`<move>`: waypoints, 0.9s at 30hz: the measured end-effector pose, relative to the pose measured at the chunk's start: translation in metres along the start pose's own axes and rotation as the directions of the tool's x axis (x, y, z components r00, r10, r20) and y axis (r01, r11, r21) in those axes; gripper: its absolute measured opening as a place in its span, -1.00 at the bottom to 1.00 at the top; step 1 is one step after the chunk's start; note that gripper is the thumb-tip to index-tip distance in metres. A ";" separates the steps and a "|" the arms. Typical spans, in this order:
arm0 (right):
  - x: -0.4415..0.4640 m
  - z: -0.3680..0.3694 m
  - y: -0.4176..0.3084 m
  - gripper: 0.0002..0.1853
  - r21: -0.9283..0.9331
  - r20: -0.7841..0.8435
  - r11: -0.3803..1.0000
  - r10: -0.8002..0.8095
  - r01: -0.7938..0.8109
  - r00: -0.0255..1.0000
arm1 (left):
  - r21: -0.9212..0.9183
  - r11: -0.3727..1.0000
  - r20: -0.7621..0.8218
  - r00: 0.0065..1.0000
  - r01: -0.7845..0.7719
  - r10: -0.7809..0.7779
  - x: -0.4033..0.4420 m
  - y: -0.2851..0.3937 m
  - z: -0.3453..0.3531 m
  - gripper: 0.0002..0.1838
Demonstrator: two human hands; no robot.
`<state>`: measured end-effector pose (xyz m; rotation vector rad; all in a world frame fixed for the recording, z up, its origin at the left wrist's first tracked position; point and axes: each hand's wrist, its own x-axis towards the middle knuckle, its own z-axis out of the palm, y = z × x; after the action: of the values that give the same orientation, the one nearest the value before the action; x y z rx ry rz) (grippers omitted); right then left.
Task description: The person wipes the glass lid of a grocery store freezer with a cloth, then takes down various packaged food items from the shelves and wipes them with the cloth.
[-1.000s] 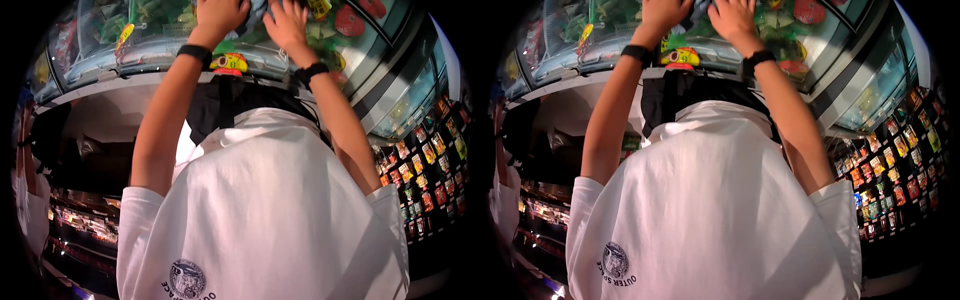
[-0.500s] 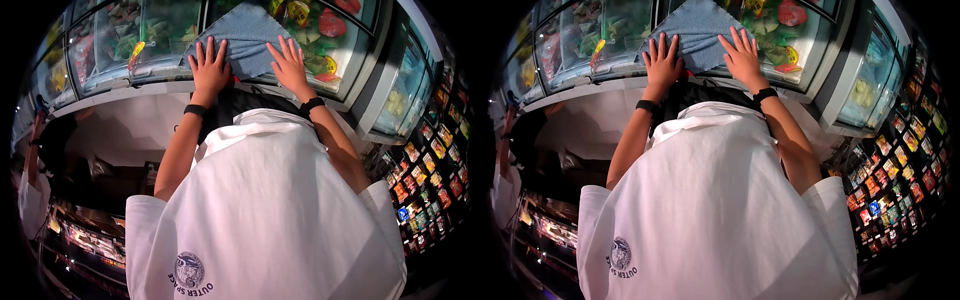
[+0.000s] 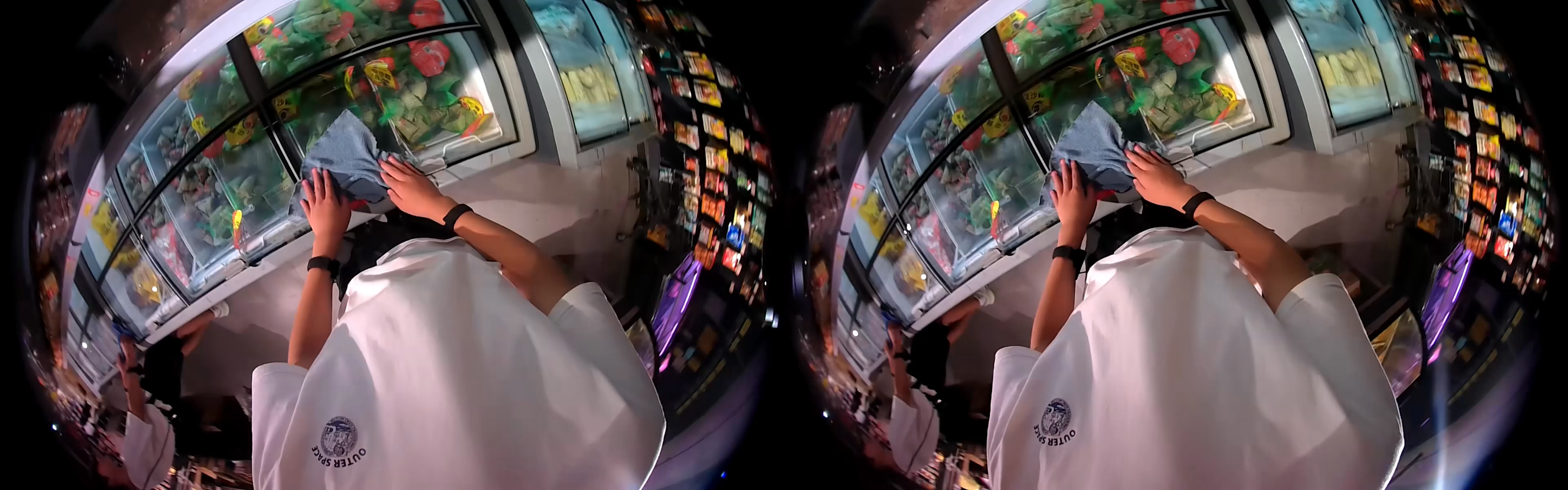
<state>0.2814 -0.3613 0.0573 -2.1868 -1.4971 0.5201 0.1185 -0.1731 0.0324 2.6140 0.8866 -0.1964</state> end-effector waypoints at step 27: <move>-0.082 0.117 -0.049 -0.53 0.806 -0.451 0.479 0.878 -0.349 0.162 | -0.041 0.585 0.461 0.504 -0.810 0.731 -0.048 0.093 0.024 -0.20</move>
<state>0.1526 -0.4056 -0.0083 -1.9540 0.2666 -0.0135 0.1369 -0.2776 0.0506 2.6678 -0.5389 -0.5941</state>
